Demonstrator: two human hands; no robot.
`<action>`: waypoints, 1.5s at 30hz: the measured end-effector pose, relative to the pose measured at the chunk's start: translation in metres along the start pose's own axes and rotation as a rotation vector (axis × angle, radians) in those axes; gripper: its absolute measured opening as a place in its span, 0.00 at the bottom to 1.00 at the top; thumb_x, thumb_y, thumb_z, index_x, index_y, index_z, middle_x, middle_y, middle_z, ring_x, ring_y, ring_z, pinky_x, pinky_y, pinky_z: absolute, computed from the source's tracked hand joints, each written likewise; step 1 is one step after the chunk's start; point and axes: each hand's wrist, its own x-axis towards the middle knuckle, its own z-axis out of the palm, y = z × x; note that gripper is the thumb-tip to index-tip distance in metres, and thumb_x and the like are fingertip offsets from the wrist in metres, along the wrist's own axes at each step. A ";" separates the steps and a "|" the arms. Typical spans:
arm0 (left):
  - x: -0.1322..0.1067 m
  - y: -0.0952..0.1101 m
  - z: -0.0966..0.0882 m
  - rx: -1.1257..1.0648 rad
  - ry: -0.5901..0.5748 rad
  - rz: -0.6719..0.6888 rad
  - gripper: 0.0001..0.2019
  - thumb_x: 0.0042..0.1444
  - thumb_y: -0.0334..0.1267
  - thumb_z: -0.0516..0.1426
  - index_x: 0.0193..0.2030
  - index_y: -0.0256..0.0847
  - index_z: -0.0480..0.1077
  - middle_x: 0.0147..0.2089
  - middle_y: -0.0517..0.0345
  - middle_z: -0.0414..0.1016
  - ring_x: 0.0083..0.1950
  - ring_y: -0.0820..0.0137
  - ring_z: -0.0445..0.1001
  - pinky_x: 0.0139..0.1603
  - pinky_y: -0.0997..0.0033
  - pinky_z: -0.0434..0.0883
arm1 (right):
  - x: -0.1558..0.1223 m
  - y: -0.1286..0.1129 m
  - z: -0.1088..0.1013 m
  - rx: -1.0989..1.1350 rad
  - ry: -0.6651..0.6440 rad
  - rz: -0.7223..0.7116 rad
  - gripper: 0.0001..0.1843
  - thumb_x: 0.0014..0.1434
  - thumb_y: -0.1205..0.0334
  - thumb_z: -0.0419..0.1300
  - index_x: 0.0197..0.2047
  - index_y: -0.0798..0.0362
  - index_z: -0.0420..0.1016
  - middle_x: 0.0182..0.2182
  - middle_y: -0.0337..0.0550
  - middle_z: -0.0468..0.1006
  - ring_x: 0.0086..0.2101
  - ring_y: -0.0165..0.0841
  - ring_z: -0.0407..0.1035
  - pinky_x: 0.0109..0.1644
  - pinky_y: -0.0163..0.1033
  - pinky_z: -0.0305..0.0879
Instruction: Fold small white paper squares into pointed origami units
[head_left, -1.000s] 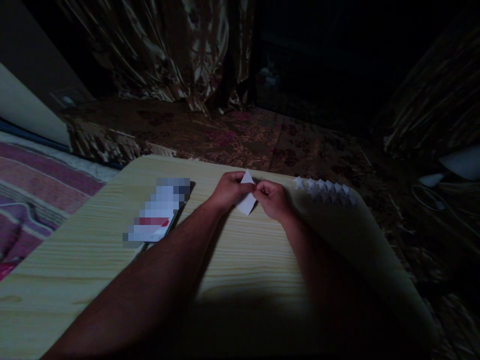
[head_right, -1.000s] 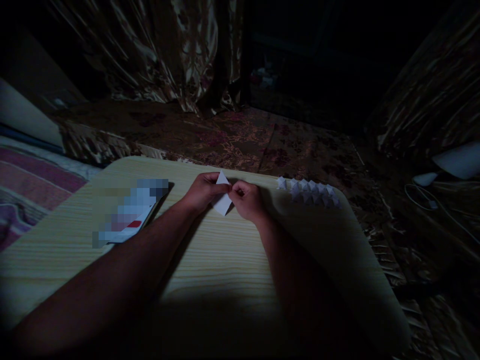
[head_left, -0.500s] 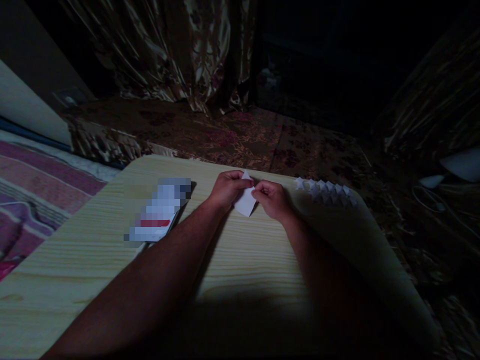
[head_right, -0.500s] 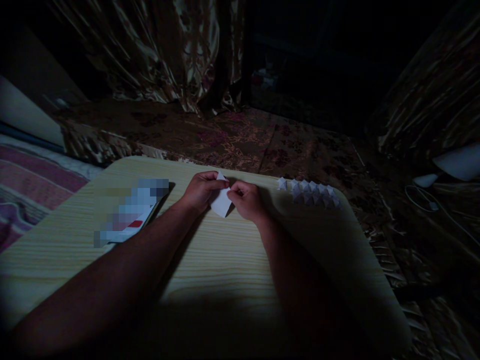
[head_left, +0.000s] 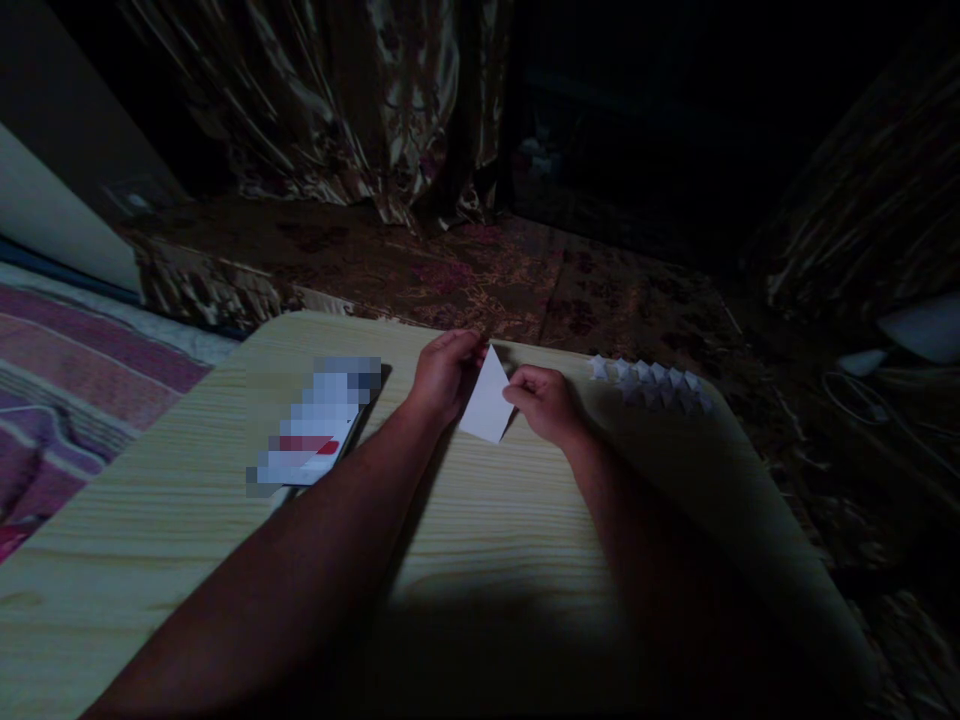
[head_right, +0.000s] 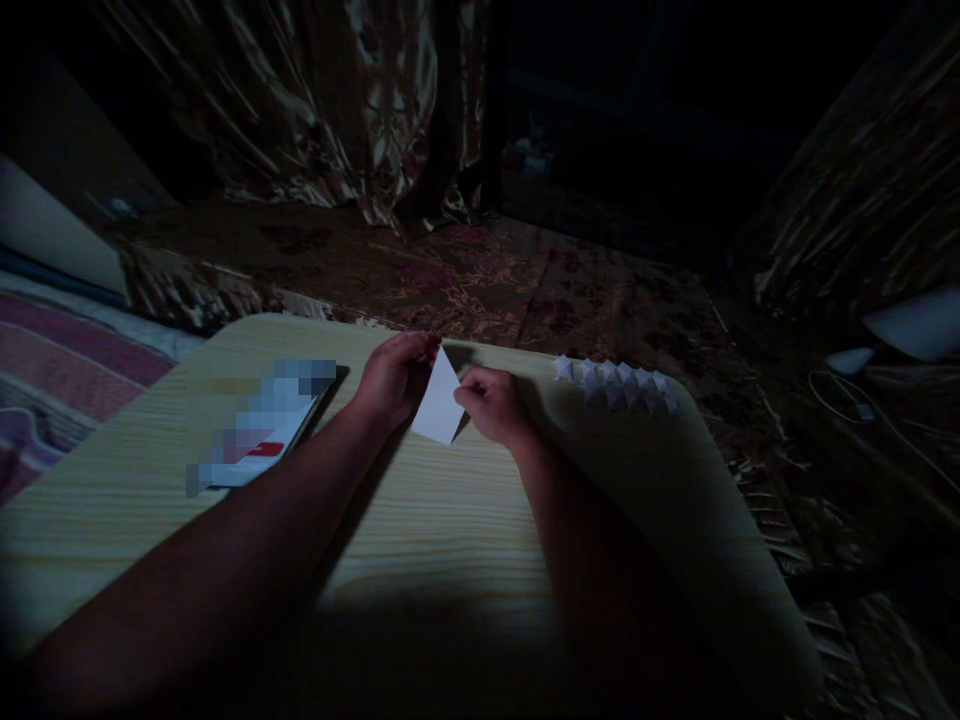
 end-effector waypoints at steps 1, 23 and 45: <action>-0.001 -0.001 0.001 0.063 -0.018 0.009 0.08 0.43 0.38 0.63 0.31 0.37 0.74 0.27 0.59 0.72 0.28 0.75 0.69 0.29 0.75 0.64 | 0.000 0.000 0.000 0.016 0.011 0.003 0.07 0.47 0.65 0.57 0.20 0.54 0.66 0.17 0.32 0.63 0.21 0.24 0.57 0.25 0.31 0.52; -0.005 -0.009 -0.003 0.341 -0.021 0.057 0.10 0.41 0.39 0.66 0.26 0.36 0.71 0.24 0.60 0.72 0.22 0.76 0.65 0.23 0.75 0.60 | 0.004 0.001 0.000 0.020 0.117 0.016 0.03 0.44 0.67 0.56 0.21 0.54 0.68 0.16 0.31 0.62 0.20 0.24 0.56 0.24 0.31 0.50; -0.011 -0.006 0.002 0.522 -0.219 0.028 0.21 0.42 0.37 0.64 0.46 0.36 0.74 0.25 0.60 0.72 0.22 0.75 0.67 0.23 0.76 0.62 | 0.008 0.004 -0.003 0.278 0.294 0.158 0.10 0.46 0.58 0.63 0.29 0.54 0.68 0.19 0.34 0.71 0.19 0.24 0.60 0.23 0.31 0.56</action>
